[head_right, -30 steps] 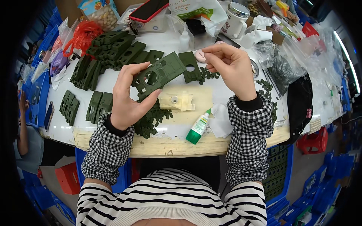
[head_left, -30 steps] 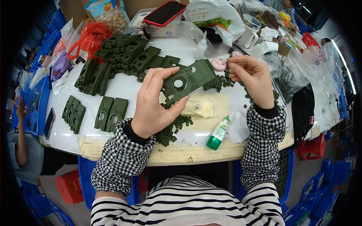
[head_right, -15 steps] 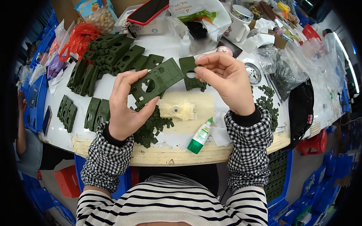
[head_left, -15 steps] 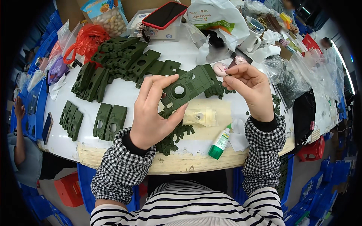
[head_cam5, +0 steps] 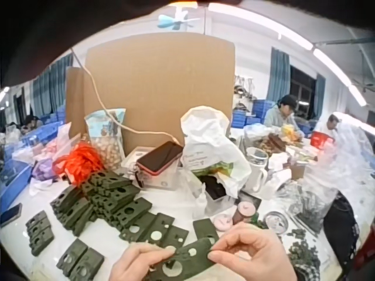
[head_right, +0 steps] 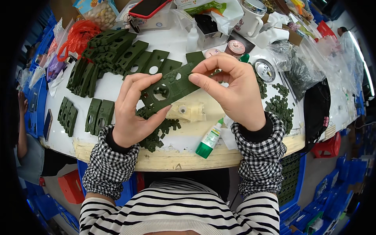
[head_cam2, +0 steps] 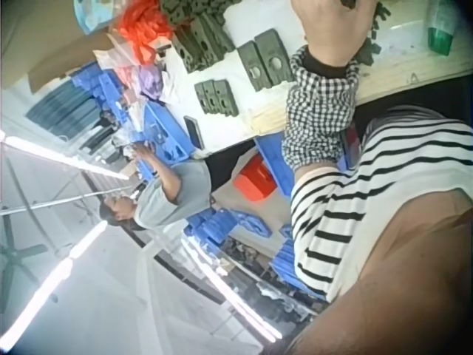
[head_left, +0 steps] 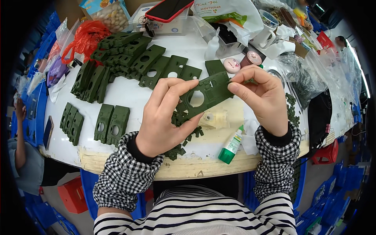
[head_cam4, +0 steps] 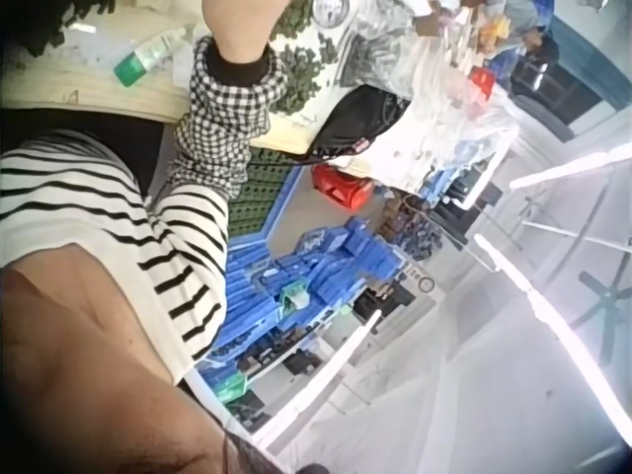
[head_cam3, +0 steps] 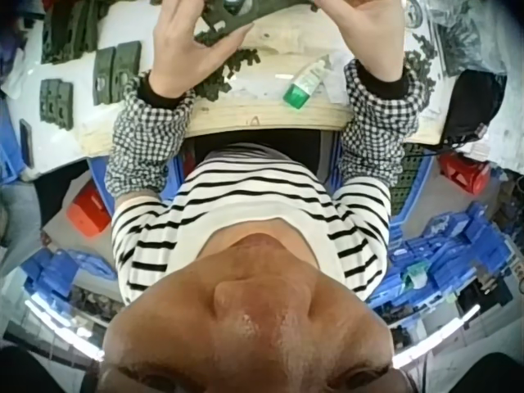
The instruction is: Assembling plastic toy tanks by applying glue and joining parts at a workstation.
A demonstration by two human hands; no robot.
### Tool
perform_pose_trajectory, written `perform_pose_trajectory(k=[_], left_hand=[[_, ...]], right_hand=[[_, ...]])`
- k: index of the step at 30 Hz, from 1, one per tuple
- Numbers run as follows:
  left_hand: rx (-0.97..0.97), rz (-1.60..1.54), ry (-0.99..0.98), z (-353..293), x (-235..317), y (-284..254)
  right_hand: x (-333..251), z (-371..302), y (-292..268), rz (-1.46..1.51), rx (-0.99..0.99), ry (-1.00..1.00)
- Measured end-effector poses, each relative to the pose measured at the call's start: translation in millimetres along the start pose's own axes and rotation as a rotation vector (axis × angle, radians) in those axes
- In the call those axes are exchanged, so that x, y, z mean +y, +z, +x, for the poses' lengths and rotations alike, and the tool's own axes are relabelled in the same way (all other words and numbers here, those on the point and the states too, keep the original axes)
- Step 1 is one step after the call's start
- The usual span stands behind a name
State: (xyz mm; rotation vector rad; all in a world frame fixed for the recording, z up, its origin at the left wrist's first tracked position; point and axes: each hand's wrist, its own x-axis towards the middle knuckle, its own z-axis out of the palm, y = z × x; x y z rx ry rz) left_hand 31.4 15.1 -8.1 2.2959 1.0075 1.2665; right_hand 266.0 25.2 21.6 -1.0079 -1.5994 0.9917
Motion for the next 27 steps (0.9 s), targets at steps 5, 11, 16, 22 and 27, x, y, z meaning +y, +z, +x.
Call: perform_pose_trajectory(k=[5,11,16,22,27], left_hand=[[-0.008,0.016,0.048,-1,2,2],[-0.019,0.023,0.068,-1,2,3],[-0.021,0.024,0.071,-1,3,3],[-0.019,0.031,0.078,-1,4,2],[-0.018,0.026,0.082,-1,3,3]], right_hand=[[13,1,9,-0.224,0.055,-0.175],[13,-2,12,-0.12,0.025,-0.084],[9,-2,14,-0.028,0.018,-0.004],[9,-1,15,-0.045,0.014,-0.017],[12,-2,16,-0.047,0.024,-0.032]])
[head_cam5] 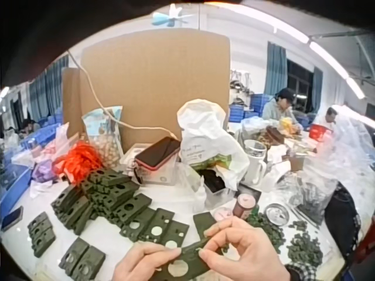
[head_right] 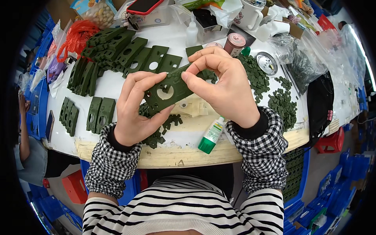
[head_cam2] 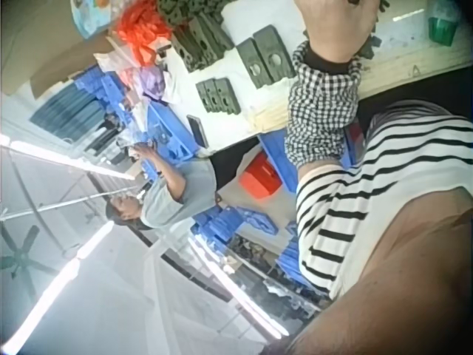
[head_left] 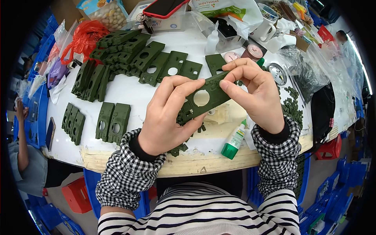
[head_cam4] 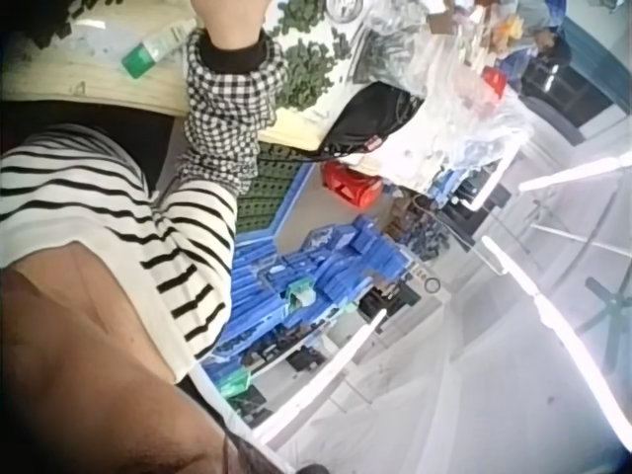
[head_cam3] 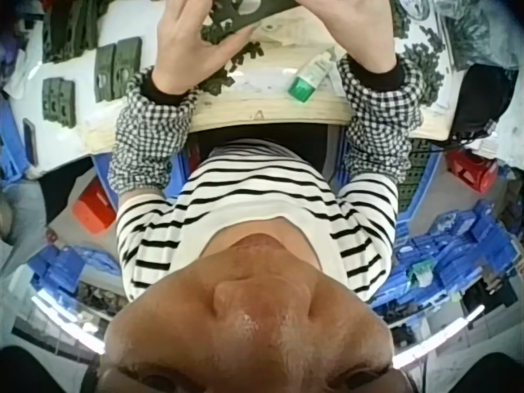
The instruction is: Assembling plastic toy tanks by applying glue and joining parts at a workstation.
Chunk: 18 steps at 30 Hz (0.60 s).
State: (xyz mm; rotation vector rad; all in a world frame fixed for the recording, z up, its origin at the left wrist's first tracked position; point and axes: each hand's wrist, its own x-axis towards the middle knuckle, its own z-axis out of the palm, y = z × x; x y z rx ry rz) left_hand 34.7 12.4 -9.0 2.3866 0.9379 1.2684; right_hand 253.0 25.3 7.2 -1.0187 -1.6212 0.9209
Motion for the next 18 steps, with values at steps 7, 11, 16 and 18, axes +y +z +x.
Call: perform_pose_trajectory(k=[7,11,16,18], left_hand=[[0.011,0.008,0.016,0.1,1.3,0.0],[0.027,0.036,0.032,-1.4,0.8,1.2],[0.038,0.07,0.055,-1.9,1.1,0.5],[0.043,0.073,0.058,-2.0,1.4,0.5]], right_hand=[[2.6,-0.1,1.0,-0.027,0.023,-0.021],[4.8,-0.1,1.0,-0.025,0.033,-0.054],[2.8,-0.2,0.5,-0.011,0.025,-0.055],[1.8,-0.2,-0.1,-0.004,0.009,-0.048]])
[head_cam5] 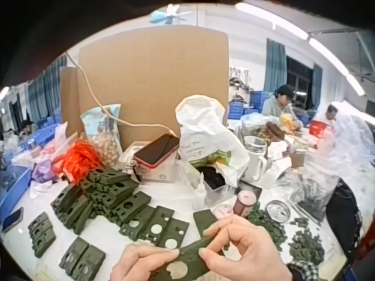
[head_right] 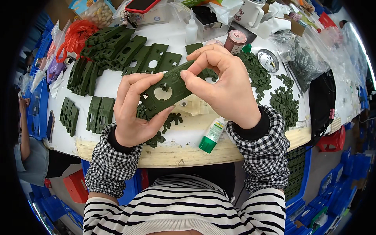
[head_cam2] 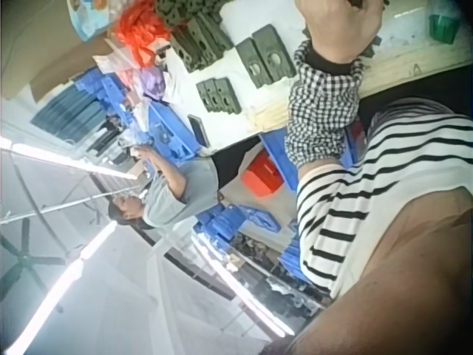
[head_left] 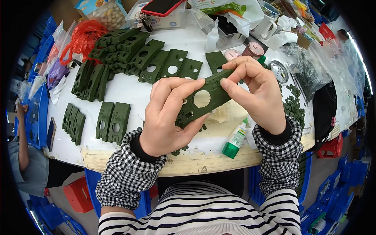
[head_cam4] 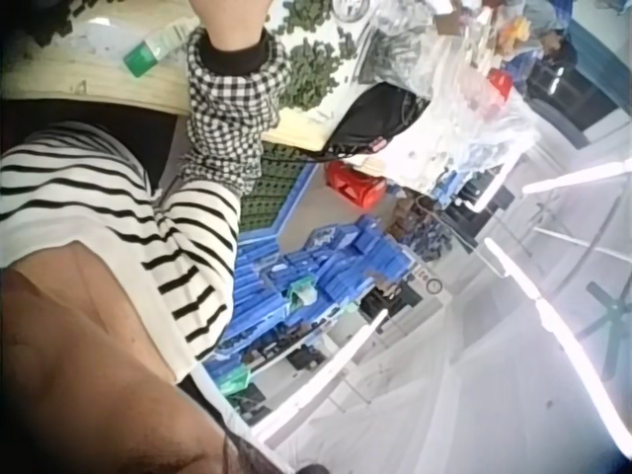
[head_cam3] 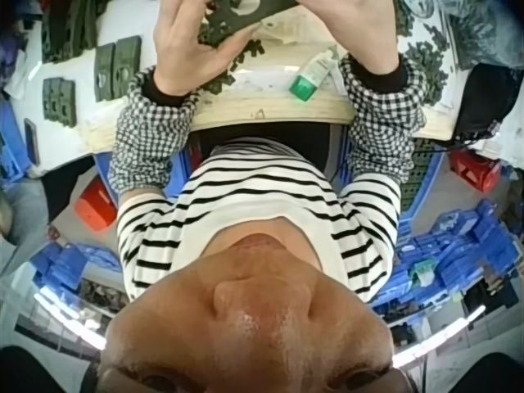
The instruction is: Assembling plastic toy tanks by applying glue and joining parts at a workstation.
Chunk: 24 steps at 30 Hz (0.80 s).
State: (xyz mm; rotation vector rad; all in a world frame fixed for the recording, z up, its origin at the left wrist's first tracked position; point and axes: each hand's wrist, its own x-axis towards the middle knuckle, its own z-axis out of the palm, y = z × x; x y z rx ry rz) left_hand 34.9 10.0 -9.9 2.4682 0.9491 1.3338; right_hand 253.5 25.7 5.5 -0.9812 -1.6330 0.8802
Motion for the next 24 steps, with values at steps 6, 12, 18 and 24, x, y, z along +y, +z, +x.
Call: perform_pose_trajectory(k=[6,12,18,24], left_hand=[[0.0,0.01,0.017,-1,-1,-1],[-0.012,0.009,0.012,0,-1,-2],[-0.025,0.003,0.007,0,-1,-5],[-0.025,-0.027,0.006,1,3,-9]], right_hand=[[-4,0,1,0.057,-0.044,0.026],[-3,0,1,0.081,-0.042,0.031],[-5,-1,0,0.077,-0.059,0.005],[-13,-3,-4,0.234,-0.078,0.099]])
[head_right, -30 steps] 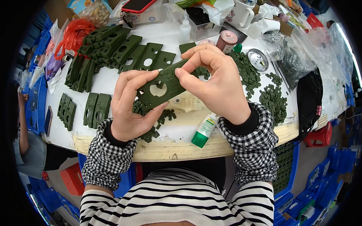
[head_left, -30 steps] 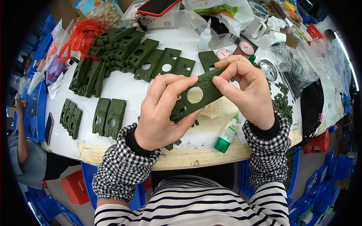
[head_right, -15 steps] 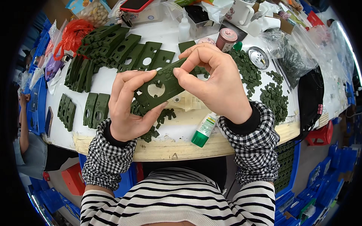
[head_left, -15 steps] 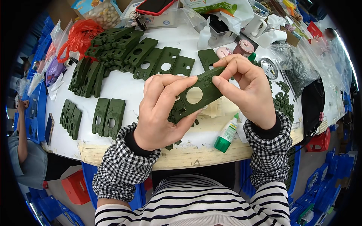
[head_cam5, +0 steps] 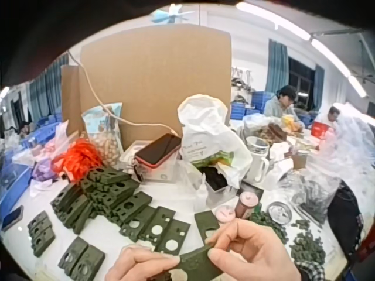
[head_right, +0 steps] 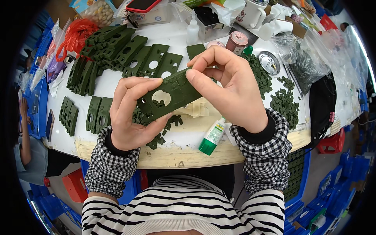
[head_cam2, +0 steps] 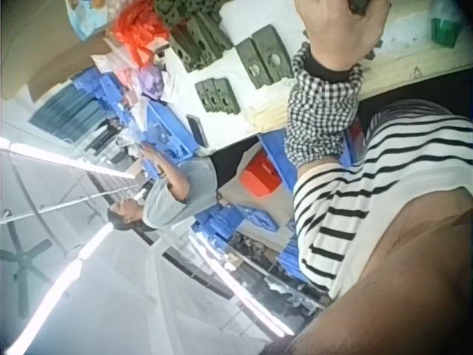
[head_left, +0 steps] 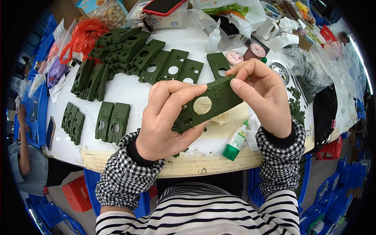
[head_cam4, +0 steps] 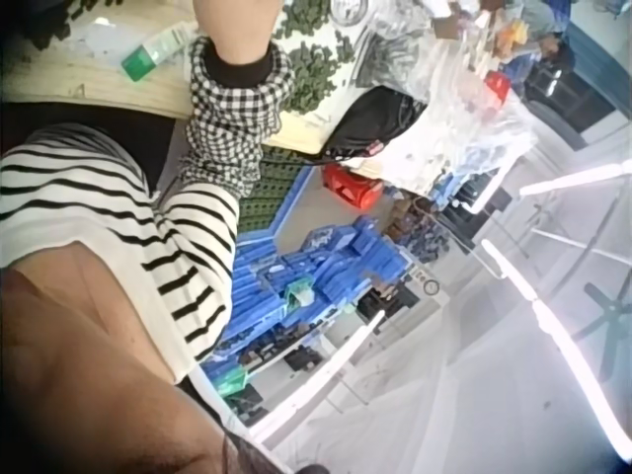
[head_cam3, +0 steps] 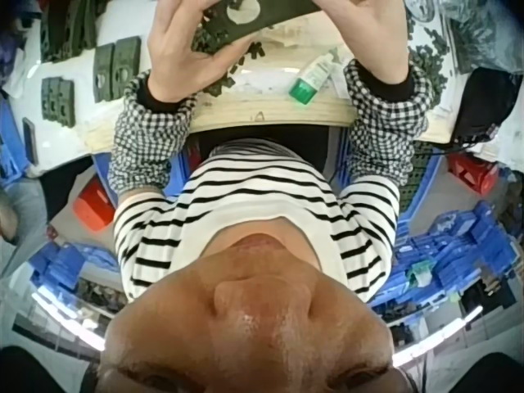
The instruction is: Assembling plastic toy tanks by applying glue and joining parts at a workstation.
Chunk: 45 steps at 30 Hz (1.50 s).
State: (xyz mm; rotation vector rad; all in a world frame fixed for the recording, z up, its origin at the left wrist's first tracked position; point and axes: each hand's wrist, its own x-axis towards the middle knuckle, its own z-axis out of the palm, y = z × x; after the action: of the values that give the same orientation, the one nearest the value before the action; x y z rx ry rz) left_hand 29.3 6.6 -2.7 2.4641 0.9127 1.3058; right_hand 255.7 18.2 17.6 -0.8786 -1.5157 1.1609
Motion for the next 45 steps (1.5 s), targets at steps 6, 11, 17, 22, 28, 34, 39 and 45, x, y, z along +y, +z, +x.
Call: perform_pose_trajectory(k=[6,11,17,22,28,34,39,45], left_hand=[[0.004,-0.161,-0.054,-2,-10,-2],[0.125,-0.716,-0.381,-2,-12,5],[0.219,-1.285,-0.419,-1,-22,2],[0.25,-1.481,-0.544,-1,-31,-19],[0.204,-1.649,-0.595,0,-28,-12],[0.094,-1.808,-0.656,-1,-31,-8],[0.105,-1.871,-0.705,-6,-32,-4],[0.058,-1.97,-0.693,-3,-27,-1]], right_hand=[[-1,1,5,0.124,0.032,0.024],[4,0,10,0.209,0.107,-0.013],[-3,-3,22,0.278,0.163,0.045],[-5,-12,33,-0.209,-0.103,-0.054],[28,-41,76,-0.909,-0.613,-0.371],[34,-46,78,-0.922,-0.639,-0.416],[30,-47,75,-0.922,-0.692,-0.367],[37,-47,77,-0.924,-0.604,-0.449]])
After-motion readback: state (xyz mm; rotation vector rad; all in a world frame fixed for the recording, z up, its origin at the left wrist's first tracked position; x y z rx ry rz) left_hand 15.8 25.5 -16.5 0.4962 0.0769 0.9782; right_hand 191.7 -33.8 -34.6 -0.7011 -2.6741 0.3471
